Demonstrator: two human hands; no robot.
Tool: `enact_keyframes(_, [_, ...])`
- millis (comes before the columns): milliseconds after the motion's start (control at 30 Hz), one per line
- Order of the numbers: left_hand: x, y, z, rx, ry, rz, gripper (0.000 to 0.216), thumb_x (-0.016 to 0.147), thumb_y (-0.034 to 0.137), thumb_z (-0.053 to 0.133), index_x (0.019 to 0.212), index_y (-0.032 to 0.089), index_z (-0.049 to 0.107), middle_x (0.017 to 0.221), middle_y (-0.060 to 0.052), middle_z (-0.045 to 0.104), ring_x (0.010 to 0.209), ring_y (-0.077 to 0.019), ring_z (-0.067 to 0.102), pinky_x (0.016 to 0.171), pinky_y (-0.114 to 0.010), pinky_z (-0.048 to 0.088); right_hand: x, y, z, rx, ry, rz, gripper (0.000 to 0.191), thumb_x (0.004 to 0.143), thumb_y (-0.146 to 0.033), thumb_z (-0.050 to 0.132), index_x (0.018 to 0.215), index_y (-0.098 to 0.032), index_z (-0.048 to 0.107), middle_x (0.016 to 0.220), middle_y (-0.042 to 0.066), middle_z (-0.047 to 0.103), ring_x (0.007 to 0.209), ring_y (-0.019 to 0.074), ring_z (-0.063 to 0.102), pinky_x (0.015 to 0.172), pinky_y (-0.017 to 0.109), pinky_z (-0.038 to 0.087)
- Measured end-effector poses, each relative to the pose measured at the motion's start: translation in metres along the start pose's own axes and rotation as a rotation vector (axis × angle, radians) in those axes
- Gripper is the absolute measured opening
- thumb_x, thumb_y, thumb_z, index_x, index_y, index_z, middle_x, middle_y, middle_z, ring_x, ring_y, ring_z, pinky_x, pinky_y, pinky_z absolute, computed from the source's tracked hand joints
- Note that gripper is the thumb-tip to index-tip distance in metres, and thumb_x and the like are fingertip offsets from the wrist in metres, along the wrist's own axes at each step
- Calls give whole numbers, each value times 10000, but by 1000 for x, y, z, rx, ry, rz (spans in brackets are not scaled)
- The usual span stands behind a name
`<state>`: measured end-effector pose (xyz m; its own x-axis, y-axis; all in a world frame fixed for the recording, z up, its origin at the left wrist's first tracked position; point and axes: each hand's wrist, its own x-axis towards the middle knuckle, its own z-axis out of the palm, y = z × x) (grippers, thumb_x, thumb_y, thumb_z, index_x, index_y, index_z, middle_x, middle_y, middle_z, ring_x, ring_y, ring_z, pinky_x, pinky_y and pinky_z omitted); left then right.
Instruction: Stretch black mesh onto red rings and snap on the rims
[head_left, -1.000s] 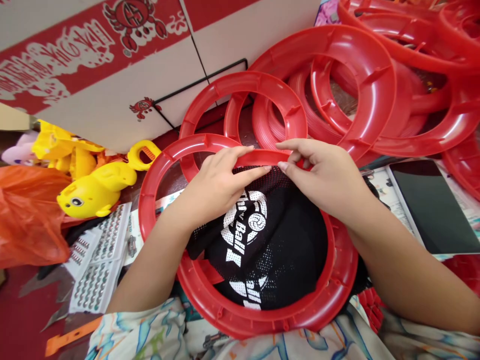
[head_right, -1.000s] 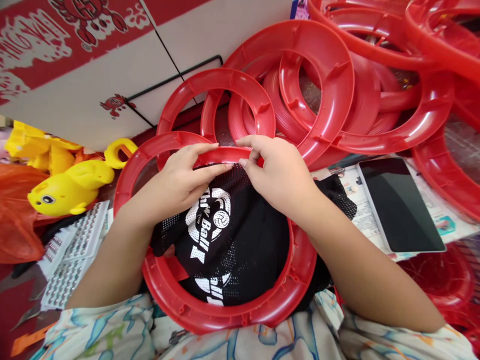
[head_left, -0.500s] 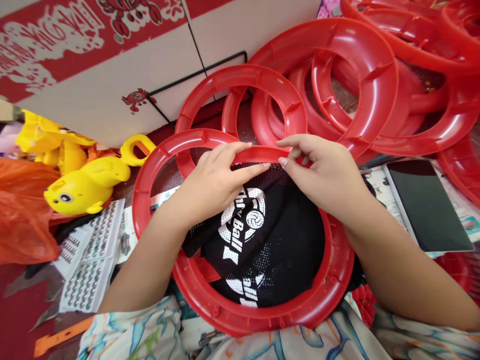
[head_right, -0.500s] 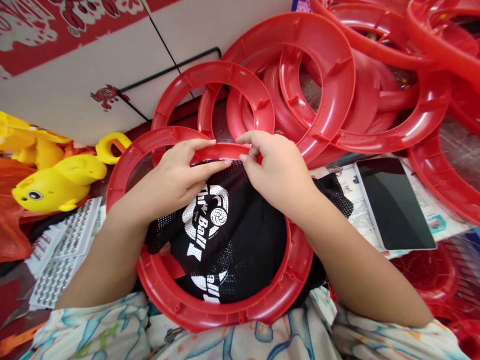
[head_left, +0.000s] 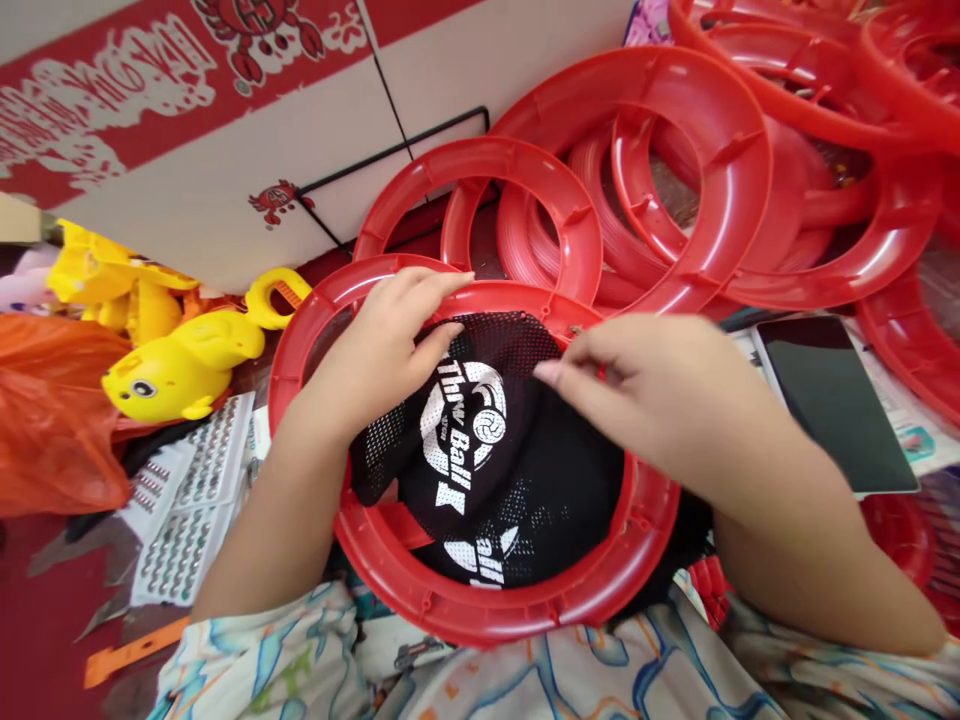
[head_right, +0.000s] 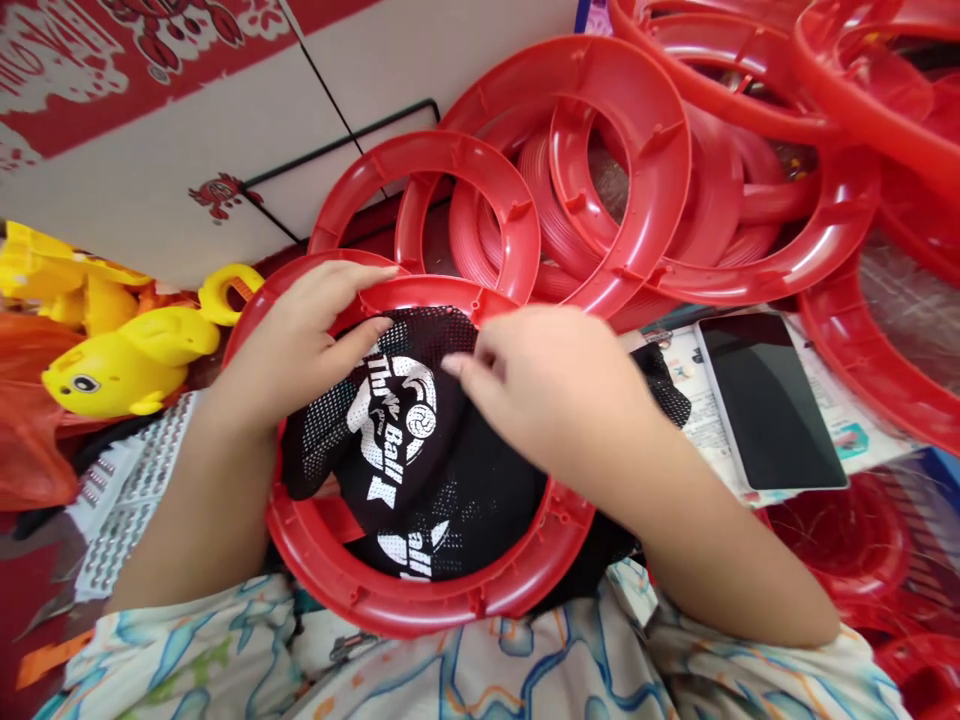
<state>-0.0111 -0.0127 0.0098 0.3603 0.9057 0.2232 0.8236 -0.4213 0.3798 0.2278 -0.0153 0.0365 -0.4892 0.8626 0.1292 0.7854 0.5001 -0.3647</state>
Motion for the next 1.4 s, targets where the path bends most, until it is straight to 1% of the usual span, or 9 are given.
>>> enact_keyframes(67, [-3,-3,-3,25,12,-31,376,965,211,508,1336,179,562,1283,-107,613,1253,-260,558,1132,-476,427,-6,-12,3,-136,-162,-60,327,921,-362,630,655,-174,654,640,49,678,573,185,613,549,311,352])
enact_keyframes(167, [-10,-4,-6,70,33,-75,357,945,214,520,1294,179,588,1232,-102,625,1219,-259,576,1123,-483,436,-6,-26,15,-310,-259,-18,338,947,-369,609,728,-122,682,693,124,706,649,240,688,551,307,370])
enact_keyframes(333, [-24,0,-6,114,60,-209,353,931,228,521,1272,170,591,1248,-101,625,1255,-258,556,1128,-480,442,4,-34,27,-304,-199,56,447,971,-467,550,870,-64,715,795,204,716,748,301,717,556,301,383])
enact_keyframes(600, [-42,4,-18,111,-31,-335,434,918,266,549,1322,110,566,1268,-152,615,1236,-284,577,1116,-492,459,10,-24,22,-144,-119,21,150,924,-238,571,959,-149,687,868,69,729,770,209,677,623,291,387])
enact_keyframes(800, [-6,8,-29,-26,-84,-153,322,887,249,582,1191,168,647,1302,-108,616,1261,-242,566,1129,-447,444,12,-6,29,160,77,-156,362,888,-90,488,1176,-173,691,1026,55,731,887,190,669,756,288,462])
enact_keyframes(900, [23,9,-25,-110,-188,-42,281,875,240,610,1142,185,681,1307,-82,616,1258,-209,567,1135,-406,427,13,2,35,84,118,-237,373,932,-139,427,1138,-154,737,925,91,701,845,217,646,748,325,476])
enact_keyframes(1033, [44,5,-17,-148,-296,-12,161,847,216,646,987,196,723,1135,-56,642,1135,-202,612,1070,-400,453,14,9,41,-49,173,-315,376,947,-153,401,1074,-108,752,816,102,663,823,236,615,727,347,477])
enact_keyframes(1200, [39,-1,-6,-264,-158,-67,76,849,241,667,831,170,689,1009,-38,636,981,-168,630,961,-349,483,15,15,42,-129,260,-397,342,946,-142,429,1088,-76,733,852,100,679,772,224,572,768,368,494])
enact_keyframes(1400, [28,1,10,-339,34,-126,115,850,257,670,760,187,680,931,-21,666,977,-173,620,962,-356,463,18,15,42,-166,306,-450,294,956,-128,449,1051,-62,720,819,95,656,744,213,525,752,365,503])
